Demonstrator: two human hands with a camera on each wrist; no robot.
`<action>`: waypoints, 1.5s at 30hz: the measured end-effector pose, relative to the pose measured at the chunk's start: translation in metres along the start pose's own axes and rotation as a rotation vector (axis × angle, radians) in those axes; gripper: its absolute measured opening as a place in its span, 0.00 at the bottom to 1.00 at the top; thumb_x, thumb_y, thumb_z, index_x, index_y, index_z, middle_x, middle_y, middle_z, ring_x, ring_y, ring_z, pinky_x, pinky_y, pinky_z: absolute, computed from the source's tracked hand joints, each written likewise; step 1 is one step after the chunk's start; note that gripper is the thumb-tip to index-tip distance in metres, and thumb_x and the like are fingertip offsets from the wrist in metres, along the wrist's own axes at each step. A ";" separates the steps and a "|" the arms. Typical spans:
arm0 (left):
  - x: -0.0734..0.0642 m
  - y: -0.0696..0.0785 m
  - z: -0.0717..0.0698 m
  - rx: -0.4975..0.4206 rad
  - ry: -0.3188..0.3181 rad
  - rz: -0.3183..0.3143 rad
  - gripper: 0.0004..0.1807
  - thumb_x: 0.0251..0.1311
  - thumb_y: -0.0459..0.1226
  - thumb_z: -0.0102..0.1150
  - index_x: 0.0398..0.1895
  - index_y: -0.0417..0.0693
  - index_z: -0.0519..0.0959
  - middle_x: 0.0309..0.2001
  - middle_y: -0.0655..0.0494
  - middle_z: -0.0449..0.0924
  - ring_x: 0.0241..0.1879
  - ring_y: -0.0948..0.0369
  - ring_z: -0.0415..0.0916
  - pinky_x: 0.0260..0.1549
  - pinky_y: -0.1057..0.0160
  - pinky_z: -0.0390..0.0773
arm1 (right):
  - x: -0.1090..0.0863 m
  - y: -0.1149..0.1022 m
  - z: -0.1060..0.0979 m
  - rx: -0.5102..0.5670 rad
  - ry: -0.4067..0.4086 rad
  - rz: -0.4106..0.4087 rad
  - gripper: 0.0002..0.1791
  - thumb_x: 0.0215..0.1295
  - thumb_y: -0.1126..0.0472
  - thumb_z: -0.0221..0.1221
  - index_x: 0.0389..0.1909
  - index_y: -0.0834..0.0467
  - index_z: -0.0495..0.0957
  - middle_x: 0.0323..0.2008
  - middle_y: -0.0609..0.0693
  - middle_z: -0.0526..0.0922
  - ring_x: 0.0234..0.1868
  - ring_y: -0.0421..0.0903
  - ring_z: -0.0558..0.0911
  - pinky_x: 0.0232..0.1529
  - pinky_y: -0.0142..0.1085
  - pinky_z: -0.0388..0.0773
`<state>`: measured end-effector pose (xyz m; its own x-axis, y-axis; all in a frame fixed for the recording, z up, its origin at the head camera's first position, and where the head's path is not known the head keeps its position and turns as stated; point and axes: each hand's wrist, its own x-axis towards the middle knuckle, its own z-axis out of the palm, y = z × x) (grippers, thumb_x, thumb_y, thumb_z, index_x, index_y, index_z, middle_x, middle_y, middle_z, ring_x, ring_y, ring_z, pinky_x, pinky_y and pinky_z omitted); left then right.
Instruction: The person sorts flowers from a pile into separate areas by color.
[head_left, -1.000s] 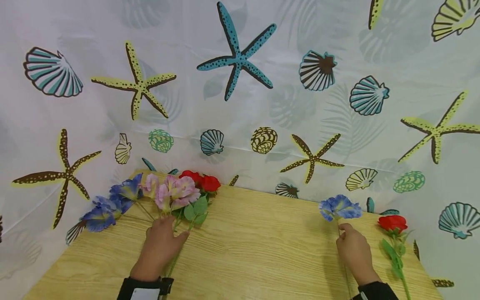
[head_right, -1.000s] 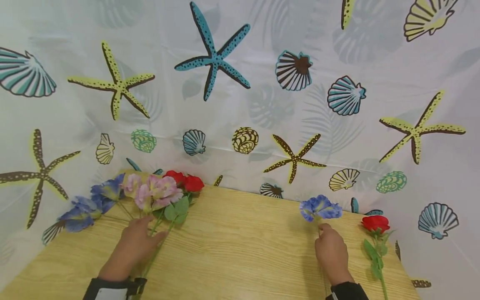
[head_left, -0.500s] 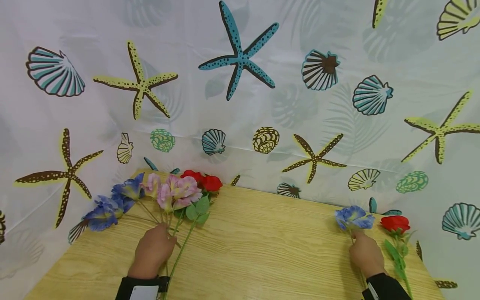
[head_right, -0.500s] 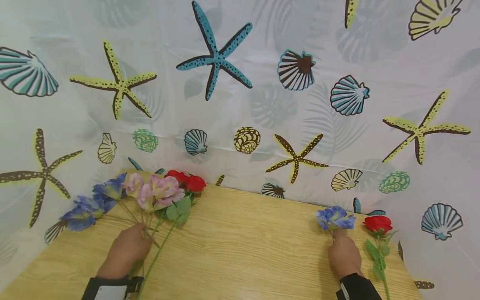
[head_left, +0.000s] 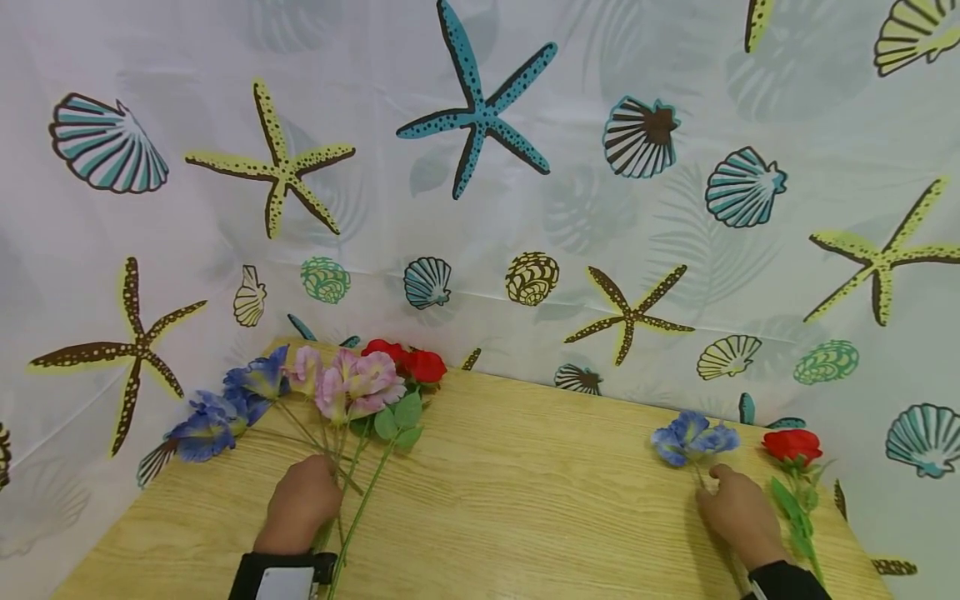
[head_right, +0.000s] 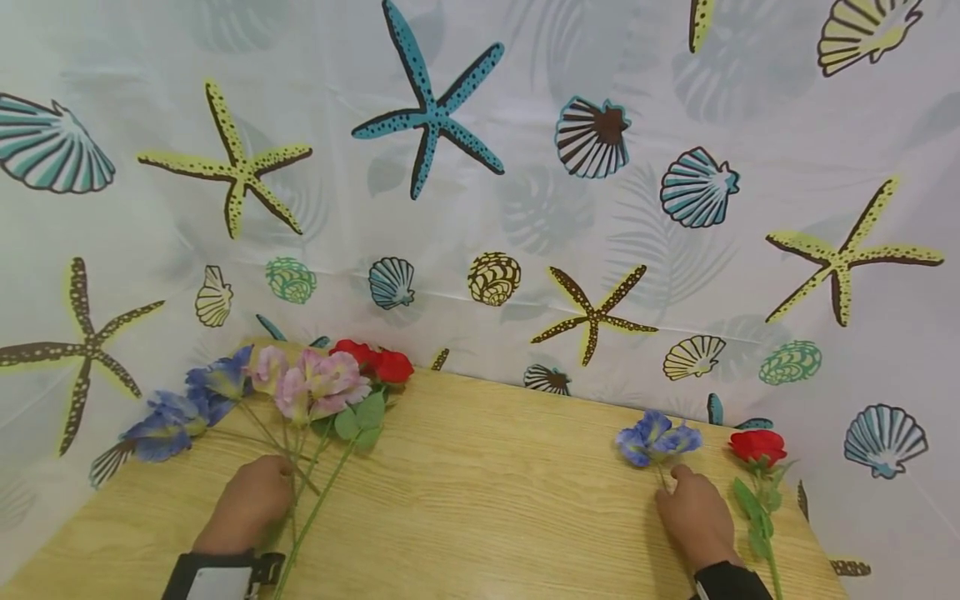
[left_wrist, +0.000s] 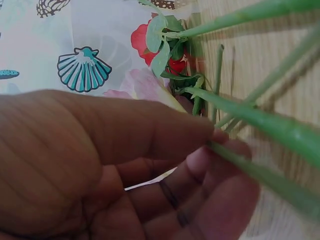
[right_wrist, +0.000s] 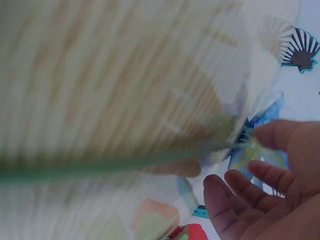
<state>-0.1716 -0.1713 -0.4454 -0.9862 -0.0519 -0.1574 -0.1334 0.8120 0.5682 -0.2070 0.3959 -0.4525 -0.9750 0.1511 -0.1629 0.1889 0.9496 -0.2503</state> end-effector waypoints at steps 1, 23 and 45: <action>0.000 -0.001 0.000 -0.001 0.004 0.005 0.18 0.53 0.21 0.53 0.48 0.28 0.80 0.41 0.33 0.81 0.36 0.43 0.79 0.27 0.52 0.75 | -0.001 0.001 -0.001 -0.002 -0.006 -0.001 0.29 0.68 0.59 0.56 0.58 0.80 0.67 0.47 0.75 0.77 0.43 0.70 0.78 0.40 0.57 0.76; -0.012 0.038 -0.001 -0.332 0.118 0.124 0.19 0.64 0.27 0.52 0.59 0.30 0.73 0.40 0.44 0.80 0.30 0.56 0.76 0.26 0.57 0.74 | -0.021 0.004 0.000 -0.025 0.053 0.014 0.36 0.71 0.48 0.54 0.64 0.76 0.65 0.60 0.79 0.67 0.55 0.76 0.70 0.48 0.65 0.72; -0.023 0.100 0.057 -0.722 -0.172 0.355 0.18 0.67 0.29 0.56 0.59 0.36 0.72 0.39 0.51 0.73 0.33 0.57 0.77 0.26 0.60 0.78 | -0.056 -0.075 0.012 -0.027 0.298 -0.222 0.40 0.69 0.43 0.59 0.66 0.72 0.67 0.63 0.77 0.65 0.63 0.75 0.64 0.53 0.67 0.68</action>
<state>-0.1565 -0.0562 -0.4308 -0.9605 0.2750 0.0415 0.0956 0.1864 0.9778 -0.1654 0.3125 -0.4363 -0.9839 0.0097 0.1784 -0.0307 0.9744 -0.2226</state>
